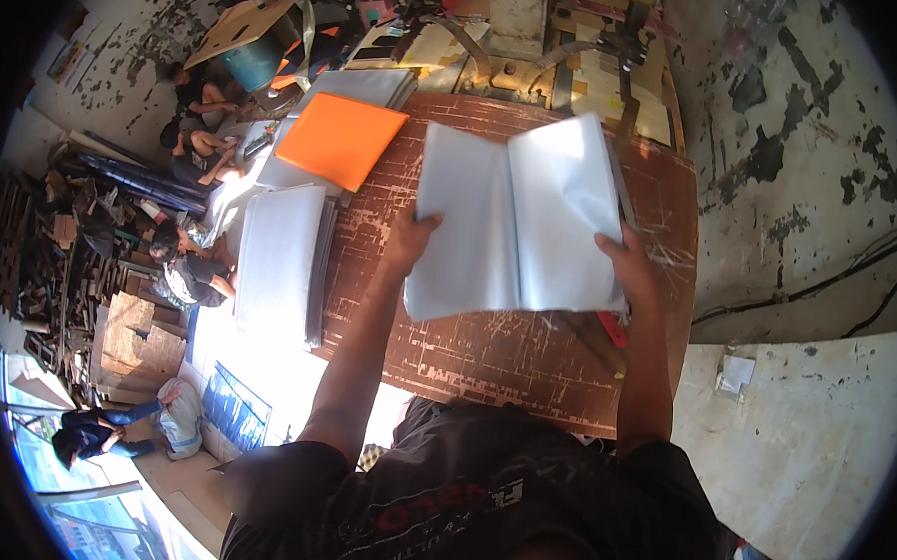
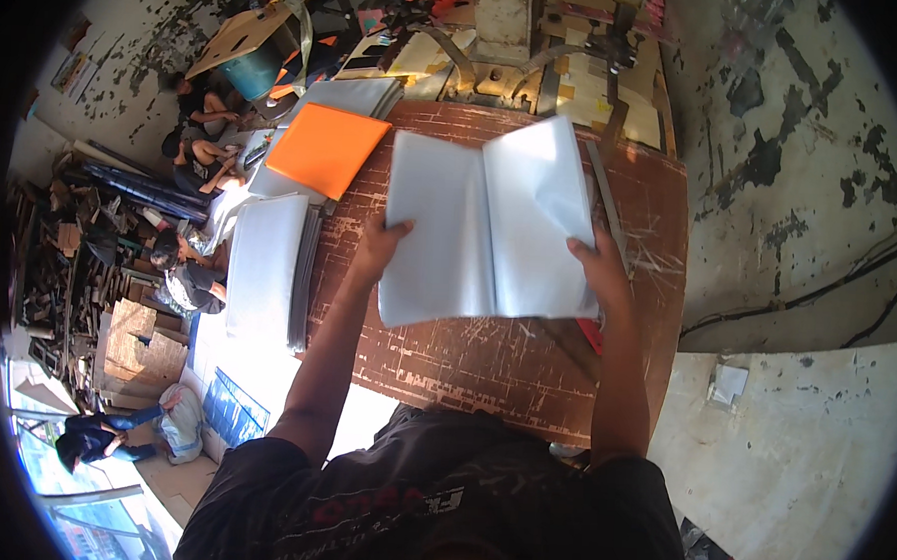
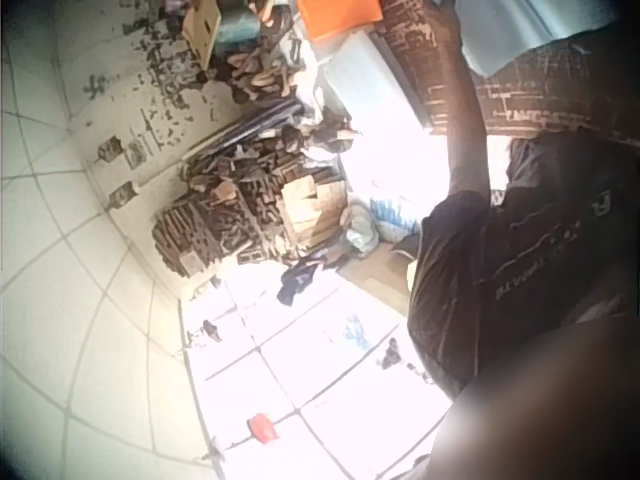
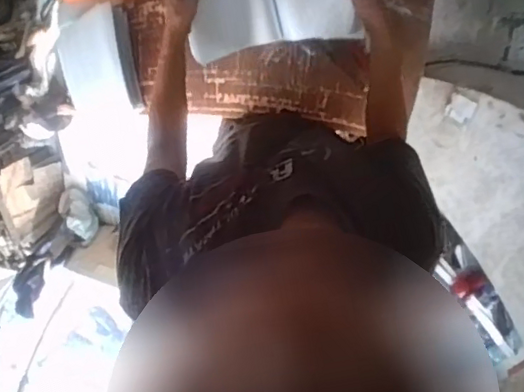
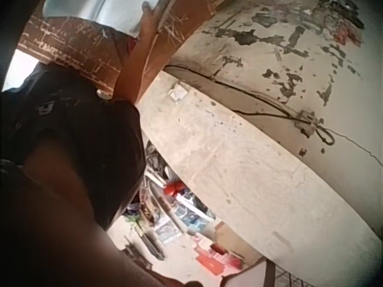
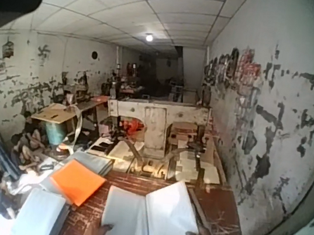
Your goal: The person trims the edge of a plastic sheet using a utility knife and a ruler, then folds the sheet and places it into a partially assembled folder, handling multiple sheets in sequence.
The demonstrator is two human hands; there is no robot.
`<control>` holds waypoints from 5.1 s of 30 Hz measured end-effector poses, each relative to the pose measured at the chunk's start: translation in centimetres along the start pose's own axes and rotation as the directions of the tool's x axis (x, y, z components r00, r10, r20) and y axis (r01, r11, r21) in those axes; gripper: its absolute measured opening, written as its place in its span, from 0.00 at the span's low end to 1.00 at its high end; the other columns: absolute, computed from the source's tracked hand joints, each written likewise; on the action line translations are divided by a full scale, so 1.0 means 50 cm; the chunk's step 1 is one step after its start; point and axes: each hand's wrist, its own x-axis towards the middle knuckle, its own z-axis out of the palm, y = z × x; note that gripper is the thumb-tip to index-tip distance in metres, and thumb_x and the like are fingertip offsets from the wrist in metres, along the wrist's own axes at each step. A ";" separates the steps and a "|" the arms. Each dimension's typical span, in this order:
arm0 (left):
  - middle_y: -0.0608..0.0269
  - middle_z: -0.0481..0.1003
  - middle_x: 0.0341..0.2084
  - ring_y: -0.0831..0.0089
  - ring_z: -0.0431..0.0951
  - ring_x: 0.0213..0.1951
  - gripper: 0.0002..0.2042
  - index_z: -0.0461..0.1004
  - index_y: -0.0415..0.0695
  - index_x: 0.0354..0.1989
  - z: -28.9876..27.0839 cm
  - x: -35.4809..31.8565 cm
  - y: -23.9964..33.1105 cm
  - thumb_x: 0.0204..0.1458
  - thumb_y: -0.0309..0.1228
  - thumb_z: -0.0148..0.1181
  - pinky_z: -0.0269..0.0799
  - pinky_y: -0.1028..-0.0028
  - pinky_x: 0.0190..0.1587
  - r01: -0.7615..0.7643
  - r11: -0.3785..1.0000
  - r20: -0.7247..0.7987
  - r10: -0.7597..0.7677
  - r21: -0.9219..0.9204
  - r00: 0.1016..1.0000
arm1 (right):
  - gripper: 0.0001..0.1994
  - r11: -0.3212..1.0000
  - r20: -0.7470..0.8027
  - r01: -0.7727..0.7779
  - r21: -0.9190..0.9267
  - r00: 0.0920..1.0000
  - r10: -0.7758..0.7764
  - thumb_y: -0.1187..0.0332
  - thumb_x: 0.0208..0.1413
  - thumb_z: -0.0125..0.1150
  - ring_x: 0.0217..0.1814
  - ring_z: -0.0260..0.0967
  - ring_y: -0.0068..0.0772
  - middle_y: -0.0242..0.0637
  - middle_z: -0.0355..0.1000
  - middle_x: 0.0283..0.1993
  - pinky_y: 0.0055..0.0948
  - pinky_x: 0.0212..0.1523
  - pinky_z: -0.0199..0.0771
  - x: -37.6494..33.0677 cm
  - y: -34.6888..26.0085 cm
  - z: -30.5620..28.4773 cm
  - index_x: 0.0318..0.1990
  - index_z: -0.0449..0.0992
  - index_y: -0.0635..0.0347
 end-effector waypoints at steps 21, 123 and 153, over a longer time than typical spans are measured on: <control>0.63 0.80 0.42 0.77 0.78 0.45 0.14 0.78 0.37 0.50 0.008 0.010 0.017 0.57 0.29 0.69 0.73 0.73 0.50 -0.411 0.886 -0.237 0.361 -0.215 0.902 | 0.24 0.876 -0.293 0.470 0.107 0.857 -0.424 0.57 0.60 0.70 0.52 0.74 0.33 0.42 0.77 0.50 0.33 0.54 0.73 0.151 0.054 0.076 0.56 0.74 0.66; 0.63 0.82 0.37 0.79 0.78 0.39 0.12 0.82 0.34 0.43 -0.021 0.097 -0.087 0.54 0.28 0.73 0.74 0.76 0.44 -0.425 0.886 -0.396 0.330 -0.182 0.857 | 0.20 0.941 -0.347 0.323 0.102 0.898 -0.270 0.60 0.58 0.73 0.48 0.75 0.30 0.39 0.79 0.47 0.31 0.52 0.73 0.212 0.138 0.088 0.49 0.79 0.68; 0.60 0.81 0.42 0.73 0.78 0.43 0.19 0.78 0.34 0.50 0.000 0.107 -0.154 0.53 0.31 0.74 0.73 0.71 0.50 -0.317 0.940 -0.381 0.249 -0.127 0.890 | 0.19 0.938 -0.207 0.314 0.150 0.937 -0.281 0.59 0.60 0.71 0.49 0.74 0.28 0.34 0.79 0.46 0.31 0.54 0.71 0.220 0.163 0.070 0.50 0.80 0.64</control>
